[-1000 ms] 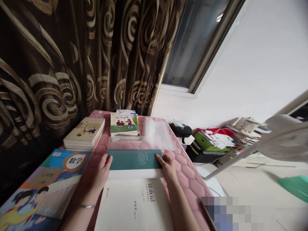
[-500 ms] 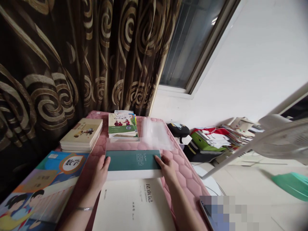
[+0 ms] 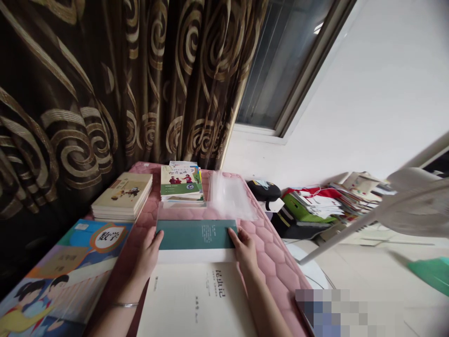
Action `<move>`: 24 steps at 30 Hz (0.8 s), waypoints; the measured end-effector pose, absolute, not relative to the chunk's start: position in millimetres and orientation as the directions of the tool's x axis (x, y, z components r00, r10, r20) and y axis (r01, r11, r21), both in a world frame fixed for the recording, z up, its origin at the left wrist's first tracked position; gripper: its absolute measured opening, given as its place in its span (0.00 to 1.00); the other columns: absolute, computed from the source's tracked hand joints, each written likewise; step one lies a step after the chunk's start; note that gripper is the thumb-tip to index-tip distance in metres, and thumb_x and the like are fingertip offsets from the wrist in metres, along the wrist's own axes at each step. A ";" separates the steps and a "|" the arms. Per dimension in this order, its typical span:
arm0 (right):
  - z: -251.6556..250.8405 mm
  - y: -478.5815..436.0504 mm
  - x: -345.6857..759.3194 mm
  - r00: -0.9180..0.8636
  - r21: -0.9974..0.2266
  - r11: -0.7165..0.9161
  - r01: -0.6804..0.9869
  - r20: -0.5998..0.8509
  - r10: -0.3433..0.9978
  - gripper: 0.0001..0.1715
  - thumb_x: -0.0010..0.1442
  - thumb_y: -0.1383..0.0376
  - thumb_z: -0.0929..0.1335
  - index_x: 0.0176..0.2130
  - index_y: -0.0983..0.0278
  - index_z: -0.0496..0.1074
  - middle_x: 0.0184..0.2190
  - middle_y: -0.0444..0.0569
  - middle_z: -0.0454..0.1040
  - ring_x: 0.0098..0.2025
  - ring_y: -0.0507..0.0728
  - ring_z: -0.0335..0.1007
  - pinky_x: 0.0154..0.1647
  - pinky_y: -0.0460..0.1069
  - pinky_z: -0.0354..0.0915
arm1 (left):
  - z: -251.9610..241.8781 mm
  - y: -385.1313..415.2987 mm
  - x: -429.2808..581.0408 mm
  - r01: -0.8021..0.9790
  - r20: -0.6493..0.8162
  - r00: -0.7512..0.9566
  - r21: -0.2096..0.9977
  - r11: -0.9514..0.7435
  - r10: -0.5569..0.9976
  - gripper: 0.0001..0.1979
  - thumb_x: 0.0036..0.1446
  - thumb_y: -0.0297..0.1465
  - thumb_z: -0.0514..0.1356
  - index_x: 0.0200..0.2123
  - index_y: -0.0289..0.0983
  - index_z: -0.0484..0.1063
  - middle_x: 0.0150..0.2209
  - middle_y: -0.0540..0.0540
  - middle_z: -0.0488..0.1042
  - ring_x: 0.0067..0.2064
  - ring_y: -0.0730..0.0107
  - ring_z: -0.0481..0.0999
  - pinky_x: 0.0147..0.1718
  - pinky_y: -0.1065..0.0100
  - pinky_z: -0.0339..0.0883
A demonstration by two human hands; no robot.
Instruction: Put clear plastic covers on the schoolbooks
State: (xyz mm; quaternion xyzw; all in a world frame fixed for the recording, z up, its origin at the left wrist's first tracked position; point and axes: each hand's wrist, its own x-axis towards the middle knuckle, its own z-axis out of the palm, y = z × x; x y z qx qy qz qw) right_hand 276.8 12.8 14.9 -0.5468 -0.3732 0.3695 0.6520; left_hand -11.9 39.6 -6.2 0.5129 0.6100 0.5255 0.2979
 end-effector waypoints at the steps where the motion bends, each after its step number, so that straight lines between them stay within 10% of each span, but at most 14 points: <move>1: 14.8 10.9 277.2 0.450 -0.990 0.123 -0.068 0.080 0.889 0.12 0.38 0.56 0.76 0.28 0.53 0.75 0.29 0.48 0.78 0.42 0.67 0.73 0.34 0.54 0.69 | -5.0 39.5 -10.8 0.314 0.160 -0.298 0.947 -0.062 0.941 0.19 0.54 0.44 0.58 0.44 0.40 0.72 0.47 0.41 0.78 0.54 0.56 0.73 0.52 0.62 0.67; 24: 8.9 7.5 275.2 0.414 -0.985 0.160 -0.068 0.118 0.903 0.24 0.47 0.46 0.74 0.32 0.62 0.74 0.29 0.46 0.75 0.31 0.56 0.68 0.31 0.49 0.65 | 7.5 39.2 -4.6 0.273 0.229 -0.226 0.948 -0.164 0.947 0.19 0.51 0.51 0.55 0.32 0.41 0.67 0.32 0.48 0.76 0.37 0.62 0.75 0.40 0.64 0.70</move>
